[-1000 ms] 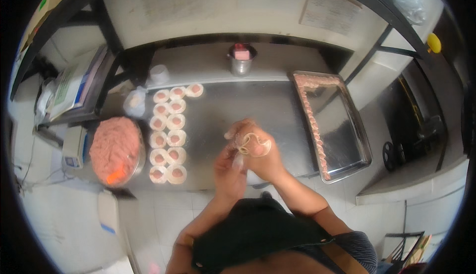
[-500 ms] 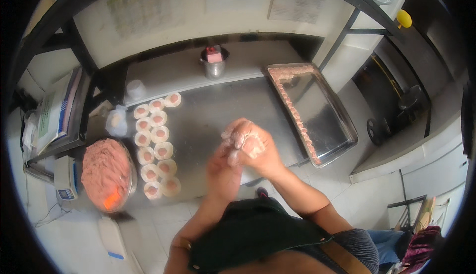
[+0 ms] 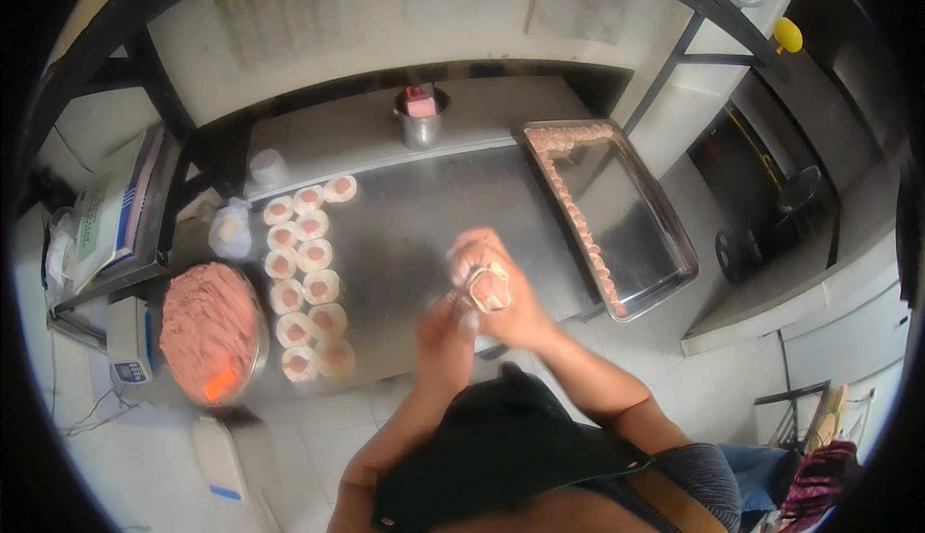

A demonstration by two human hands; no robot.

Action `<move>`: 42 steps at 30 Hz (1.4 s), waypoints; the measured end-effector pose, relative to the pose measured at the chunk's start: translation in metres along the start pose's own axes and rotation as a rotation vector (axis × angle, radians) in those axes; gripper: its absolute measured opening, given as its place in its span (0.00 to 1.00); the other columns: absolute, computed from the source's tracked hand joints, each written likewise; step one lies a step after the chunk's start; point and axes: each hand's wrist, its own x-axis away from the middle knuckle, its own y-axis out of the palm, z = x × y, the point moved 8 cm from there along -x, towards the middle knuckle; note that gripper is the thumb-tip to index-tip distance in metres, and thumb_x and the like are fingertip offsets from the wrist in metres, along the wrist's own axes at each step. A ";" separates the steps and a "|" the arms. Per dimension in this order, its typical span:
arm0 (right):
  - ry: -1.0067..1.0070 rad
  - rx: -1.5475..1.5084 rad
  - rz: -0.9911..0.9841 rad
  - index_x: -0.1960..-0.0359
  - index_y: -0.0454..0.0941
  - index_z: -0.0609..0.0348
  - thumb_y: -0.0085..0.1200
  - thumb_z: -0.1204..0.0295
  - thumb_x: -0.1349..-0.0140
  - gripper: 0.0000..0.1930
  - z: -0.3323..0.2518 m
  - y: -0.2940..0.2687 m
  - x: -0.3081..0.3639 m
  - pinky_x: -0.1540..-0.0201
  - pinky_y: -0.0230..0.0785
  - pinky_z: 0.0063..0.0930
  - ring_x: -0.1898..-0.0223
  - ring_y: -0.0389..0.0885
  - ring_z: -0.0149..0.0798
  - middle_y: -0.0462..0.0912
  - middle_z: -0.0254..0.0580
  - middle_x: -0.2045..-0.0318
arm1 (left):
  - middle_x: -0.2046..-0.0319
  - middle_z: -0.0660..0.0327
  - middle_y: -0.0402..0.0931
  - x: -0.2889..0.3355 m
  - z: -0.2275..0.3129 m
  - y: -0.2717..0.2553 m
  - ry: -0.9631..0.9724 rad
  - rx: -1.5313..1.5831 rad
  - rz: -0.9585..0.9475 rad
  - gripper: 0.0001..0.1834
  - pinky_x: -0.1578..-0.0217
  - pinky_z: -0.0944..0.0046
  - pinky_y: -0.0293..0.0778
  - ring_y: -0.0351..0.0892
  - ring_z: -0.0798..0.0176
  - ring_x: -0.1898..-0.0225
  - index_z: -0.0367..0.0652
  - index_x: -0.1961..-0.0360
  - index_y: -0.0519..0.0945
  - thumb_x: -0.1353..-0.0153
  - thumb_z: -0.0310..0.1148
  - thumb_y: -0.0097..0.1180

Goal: The person assembles sushi rolls by hand, placing a pink filling into round wrappers and arranging them in rows on a stainless steel tray. The person repeatedly picks up wrappers, fills them, and places them on the tray.

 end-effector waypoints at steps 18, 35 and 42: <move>0.322 0.697 -0.551 0.51 0.75 0.62 0.63 0.73 0.51 0.23 0.002 -0.078 0.018 0.57 0.73 0.38 0.57 0.78 0.52 0.76 0.52 0.57 | 0.43 0.57 0.70 -0.066 -0.098 0.068 -0.575 0.860 0.033 0.37 0.42 0.53 0.65 0.70 0.56 0.43 0.43 0.38 0.68 0.34 0.63 0.39; 0.124 0.611 -0.744 0.51 0.78 0.57 0.58 0.76 0.46 0.18 0.019 -0.297 0.052 0.47 0.67 0.38 0.51 0.75 0.47 0.74 0.47 0.53 | 0.47 0.53 0.73 -0.142 -0.261 0.219 -0.724 0.813 -0.102 0.36 0.40 0.53 0.65 0.71 0.55 0.44 0.36 0.45 0.71 0.38 0.59 0.51; 0.132 0.699 -0.332 0.63 0.81 0.59 0.55 0.70 0.47 0.11 0.175 -0.461 0.004 0.54 0.71 0.45 0.59 0.79 0.55 0.81 0.53 0.65 | 0.45 0.57 0.73 -0.145 -0.294 0.097 -0.433 0.367 0.499 0.35 0.38 0.51 0.61 0.70 0.54 0.45 0.39 0.41 0.70 0.36 0.58 0.48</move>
